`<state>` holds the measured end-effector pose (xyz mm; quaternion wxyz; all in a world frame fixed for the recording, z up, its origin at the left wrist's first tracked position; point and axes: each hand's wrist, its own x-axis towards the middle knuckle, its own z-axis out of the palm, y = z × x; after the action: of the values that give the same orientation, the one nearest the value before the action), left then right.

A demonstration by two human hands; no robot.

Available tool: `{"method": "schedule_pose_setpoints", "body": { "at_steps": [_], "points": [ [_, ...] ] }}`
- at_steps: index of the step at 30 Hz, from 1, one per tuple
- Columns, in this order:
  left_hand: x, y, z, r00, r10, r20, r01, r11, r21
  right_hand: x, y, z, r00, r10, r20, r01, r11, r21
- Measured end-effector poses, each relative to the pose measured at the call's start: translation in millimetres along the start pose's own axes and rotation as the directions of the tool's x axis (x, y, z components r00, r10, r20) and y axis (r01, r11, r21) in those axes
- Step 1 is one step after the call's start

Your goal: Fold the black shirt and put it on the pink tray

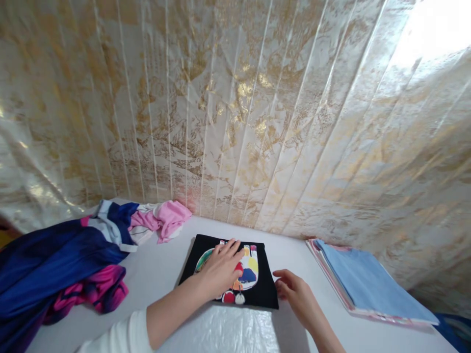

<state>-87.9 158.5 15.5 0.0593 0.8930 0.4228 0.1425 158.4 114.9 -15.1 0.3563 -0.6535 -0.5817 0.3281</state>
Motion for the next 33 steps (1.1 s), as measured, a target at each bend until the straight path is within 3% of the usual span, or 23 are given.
{"method": "schedule_pose_setpoints", "body": {
  "at_steps": [3, 6, 9, 14, 22, 27, 33],
  "points": [
    [47, 8, 7.5, 0.991, 0.132, -0.013, -0.133, 0.990, -0.050, 7, 4, 2, 0.998, 0.064, 0.024, -0.067, 0.985, 0.156],
    [85, 11, 21.2, 0.991, 0.132, -0.019, -0.133, 0.989, -0.063, 11, 1, 3, 0.995, 0.091, 0.046, -0.098, 0.978, 0.187],
    [104, 11, 35.4, 0.993, 0.120, -0.012, -0.120, 0.990, -0.080, 11, -3, 3, 0.993, 0.102, 0.065, -0.114, 0.970, 0.214],
    [111, 13, 47.5, 0.990, 0.139, -0.007, -0.139, 0.987, -0.086, 10, -5, 0, 0.986, 0.107, 0.127, -0.141, 0.941, 0.308],
    [116, 18, 48.4, 0.994, 0.106, -0.005, -0.106, 0.993, -0.059, 9, -5, -5, 0.971, 0.120, 0.208, -0.186, 0.922, 0.339],
    [114, 18, 49.8, 0.992, 0.124, -0.014, -0.125, 0.991, -0.048, 7, -11, -6, 0.966, 0.121, 0.229, -0.174, 0.958, 0.228],
    [114, 23, 45.9, 0.995, 0.097, -0.021, -0.098, 0.995, -0.015, 8, -15, 1, 0.982, 0.086, 0.169, -0.106, 0.987, 0.116]
  ]
}}
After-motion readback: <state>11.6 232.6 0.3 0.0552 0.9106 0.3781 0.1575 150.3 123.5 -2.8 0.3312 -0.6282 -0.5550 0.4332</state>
